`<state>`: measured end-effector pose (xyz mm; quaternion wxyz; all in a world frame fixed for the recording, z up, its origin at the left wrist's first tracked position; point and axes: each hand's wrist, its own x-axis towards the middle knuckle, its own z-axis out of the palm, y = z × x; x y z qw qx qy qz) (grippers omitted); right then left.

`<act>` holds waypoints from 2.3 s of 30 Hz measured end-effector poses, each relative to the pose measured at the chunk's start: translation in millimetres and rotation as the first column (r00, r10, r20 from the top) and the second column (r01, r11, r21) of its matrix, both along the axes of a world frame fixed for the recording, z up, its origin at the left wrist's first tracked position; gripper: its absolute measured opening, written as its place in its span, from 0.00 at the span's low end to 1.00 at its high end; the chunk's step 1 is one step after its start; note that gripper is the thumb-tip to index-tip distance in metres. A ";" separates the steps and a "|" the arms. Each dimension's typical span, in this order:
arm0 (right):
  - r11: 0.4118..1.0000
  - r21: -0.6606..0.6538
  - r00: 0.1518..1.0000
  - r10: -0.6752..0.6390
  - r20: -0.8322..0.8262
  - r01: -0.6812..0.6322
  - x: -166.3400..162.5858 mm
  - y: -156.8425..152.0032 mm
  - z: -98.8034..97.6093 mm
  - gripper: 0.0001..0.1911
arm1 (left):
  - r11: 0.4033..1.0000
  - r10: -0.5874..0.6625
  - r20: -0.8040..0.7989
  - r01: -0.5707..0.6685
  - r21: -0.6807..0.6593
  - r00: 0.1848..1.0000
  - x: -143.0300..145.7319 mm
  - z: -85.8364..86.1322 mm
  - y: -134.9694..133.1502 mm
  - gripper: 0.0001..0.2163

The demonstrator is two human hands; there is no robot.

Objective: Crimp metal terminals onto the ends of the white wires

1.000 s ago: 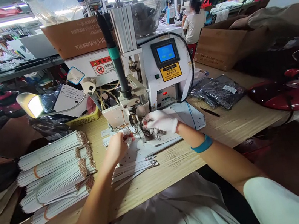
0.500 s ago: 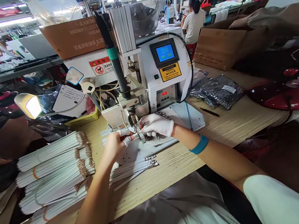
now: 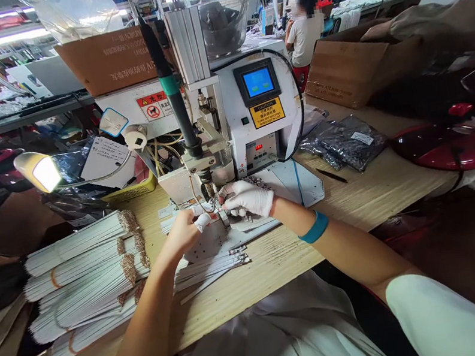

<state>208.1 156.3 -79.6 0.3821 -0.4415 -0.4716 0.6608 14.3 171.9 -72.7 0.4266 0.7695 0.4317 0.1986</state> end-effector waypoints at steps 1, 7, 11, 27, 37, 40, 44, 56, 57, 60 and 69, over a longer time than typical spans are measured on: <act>1.000 0.003 1.000 0.001 0.001 -0.001 0.0 0.2 -0.3 0.08 | 1.000 0.016 -0.004 -0.016 -0.020 1.000 0.8 -0.3 0.1 0.08; 1.000 0.011 1.000 0.009 -0.012 -0.009 0.9 1.9 -4.6 0.08 | 0.994 0.022 0.040 -0.018 -0.109 0.999 2.5 0.7 1.5 0.09; 1.000 0.011 1.000 0.010 -0.024 -0.010 1.3 2.0 -6.7 0.08 | 0.990 0.024 0.093 -0.010 -0.144 0.995 1.9 -2.1 3.7 0.10; 1.000 0.011 1.000 0.021 0.009 -0.021 3.3 5.2 -13.5 0.09 | 0.981 0.014 0.107 0.007 -0.196 0.994 -1.1 -3.8 8.2 0.09; 0.999 0.037 1.000 0.021 0.015 -0.022 1.2 0.7 -2.8 0.09 | 0.982 -0.010 0.127 0.034 -0.186 0.992 -0.7 -2.0 8.2 0.09; 0.988 0.153 0.986 -0.016 0.165 -0.009 10.5 1.6 2.3 0.10 | 0.982 -0.010 0.101 0.029 -0.188 0.995 -6.8 0.0 6.7 0.11; 0.900 0.426 0.848 -0.157 0.506 -0.087 28.9 7.3 2.7 0.07 | 0.964 -0.170 -0.027 0.160 -0.213 0.985 -17.7 8.2 -2.0 0.12; 0.828 0.493 0.588 -0.265 0.764 -0.268 9.8 4.4 -0.7 0.08 | 0.950 0.055 -0.355 0.061 0.307 0.933 -4.6 -11.0 1.5 0.08; 0.842 0.486 0.628 -0.251 0.736 -0.232 10.6 4.1 -0.6 0.06 | 0.948 0.048 -0.344 0.065 0.310 0.938 -5.4 -11.2 2.1 0.08; 0.937 0.340 0.808 -0.142 0.571 -0.075 14.9 3.8 -0.9 0.07 | 0.968 0.017 -0.318 0.064 0.242 0.948 -10.2 -9.9 3.0 0.08; 0.991 0.128 0.996 0.023 0.088 -0.034 12.6 2.3 0.2 0.09 | 1.000 0.001 -0.001 -0.001 0.003 1.000 -16.6 -6.4 1.7 0.14</act>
